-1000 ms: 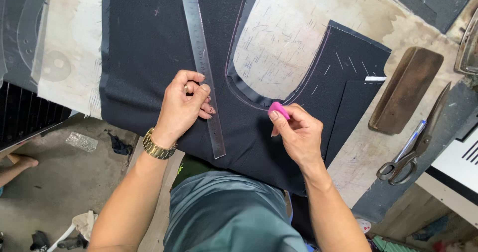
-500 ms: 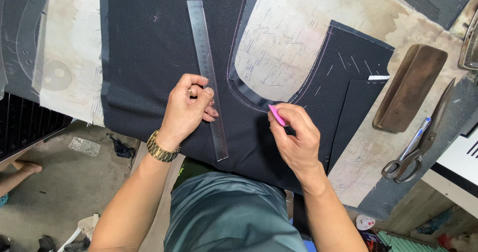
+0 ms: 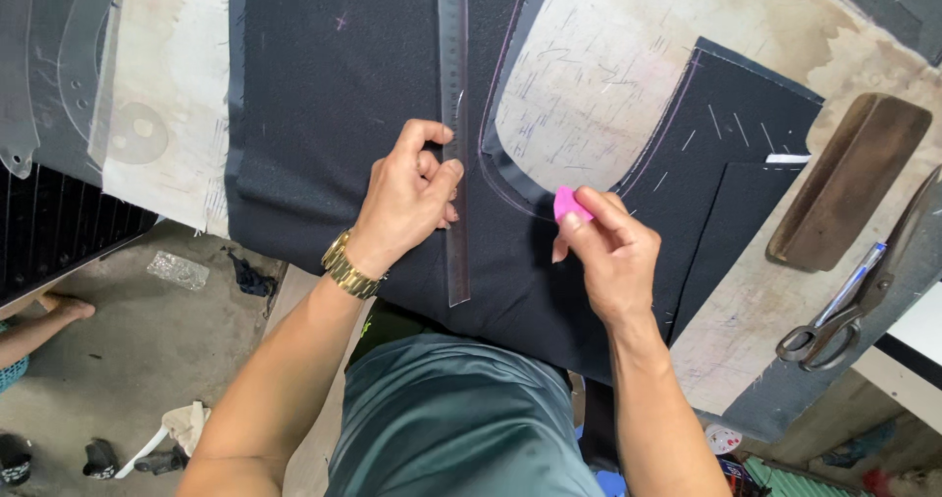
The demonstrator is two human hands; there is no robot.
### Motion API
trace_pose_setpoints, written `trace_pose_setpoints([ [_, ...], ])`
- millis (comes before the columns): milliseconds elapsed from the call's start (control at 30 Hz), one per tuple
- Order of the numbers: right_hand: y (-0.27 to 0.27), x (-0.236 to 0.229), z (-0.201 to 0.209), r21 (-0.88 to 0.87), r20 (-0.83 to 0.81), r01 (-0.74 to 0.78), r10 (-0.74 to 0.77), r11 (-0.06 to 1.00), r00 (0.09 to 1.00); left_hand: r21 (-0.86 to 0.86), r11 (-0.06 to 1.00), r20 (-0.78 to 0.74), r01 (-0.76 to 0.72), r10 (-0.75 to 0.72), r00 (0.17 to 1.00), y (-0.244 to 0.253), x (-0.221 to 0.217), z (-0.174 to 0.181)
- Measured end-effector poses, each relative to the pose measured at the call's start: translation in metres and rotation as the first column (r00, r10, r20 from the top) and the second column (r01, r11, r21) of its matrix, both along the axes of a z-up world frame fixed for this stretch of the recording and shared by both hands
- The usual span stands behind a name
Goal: The person marks patterns on a piece of dark fabric using a curved ruler and a pink piece of chalk. They move the ruler along the fabric, tracing various curves and straight edges, and occasionally use a straight ruler and a tape measure to check dimensions.
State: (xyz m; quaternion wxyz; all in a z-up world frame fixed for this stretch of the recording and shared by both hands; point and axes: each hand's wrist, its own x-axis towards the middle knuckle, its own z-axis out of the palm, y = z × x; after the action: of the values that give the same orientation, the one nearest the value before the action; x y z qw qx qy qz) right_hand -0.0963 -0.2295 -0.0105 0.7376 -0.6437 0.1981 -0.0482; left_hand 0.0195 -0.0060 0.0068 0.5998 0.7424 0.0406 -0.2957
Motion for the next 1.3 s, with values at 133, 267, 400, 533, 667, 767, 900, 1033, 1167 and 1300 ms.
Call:
trace_pose_setpoints([
  [133,-0.003,0.008,0.001,-0.065,-0.019,0.110,-0.112,0.992,0.994,0.019,1.000,0.038,0.021,-0.022,0.999,-0.001,0.000,-0.006],
  [267,-0.049,-0.006,-0.010,-0.187,-0.010,0.227,-0.233,0.956,0.972,0.035,0.999,0.039,0.034,-0.035,0.999,0.012,0.002,0.001],
  [400,-0.078,-0.023,-0.020,-0.557,0.254,0.338,-0.232,0.758,0.939,0.031,0.999,0.025,0.012,-0.012,1.000,0.018,0.002,-0.005],
  [533,-0.090,-0.041,-0.060,-0.569,0.311,0.414,-0.280,0.711,0.908,0.050,0.999,0.050,-0.002,0.000,0.999,0.015,0.002,-0.005],
  [667,-0.084,-0.042,-0.055,-0.545,0.328,0.435,-0.295,0.717,0.898,0.068,0.998,0.080,-0.003,-0.003,0.997,0.013,-0.003,-0.001],
  [767,-0.089,-0.036,-0.050,-0.522,0.314,0.423,-0.294,0.741,0.903,0.082,0.996,0.117,-0.041,0.031,0.993,0.012,-0.005,0.003],
  [900,-0.096,-0.041,-0.037,-0.511,0.341,0.363,-0.203,0.780,0.918,0.043,0.990,0.101,-0.135,0.130,0.986,0.010,-0.022,0.008],
  [1033,-0.096,-0.048,-0.040,-0.624,0.343,0.277,-0.063,0.730,0.937,0.050,0.983,0.082,-0.176,0.171,0.982,0.007,-0.035,0.008],
  [1167,-0.095,-0.050,-0.042,-0.624,0.364,0.264,-0.026,0.736,0.931,0.074,0.982,0.087,-0.175,0.168,0.982,0.005,-0.043,-0.002],
  [1300,-0.094,-0.047,-0.040,-0.592,0.363,0.281,-0.062,0.755,0.930,0.072,0.983,0.069,-0.168,0.163,0.984,0.003,-0.040,-0.004],
])
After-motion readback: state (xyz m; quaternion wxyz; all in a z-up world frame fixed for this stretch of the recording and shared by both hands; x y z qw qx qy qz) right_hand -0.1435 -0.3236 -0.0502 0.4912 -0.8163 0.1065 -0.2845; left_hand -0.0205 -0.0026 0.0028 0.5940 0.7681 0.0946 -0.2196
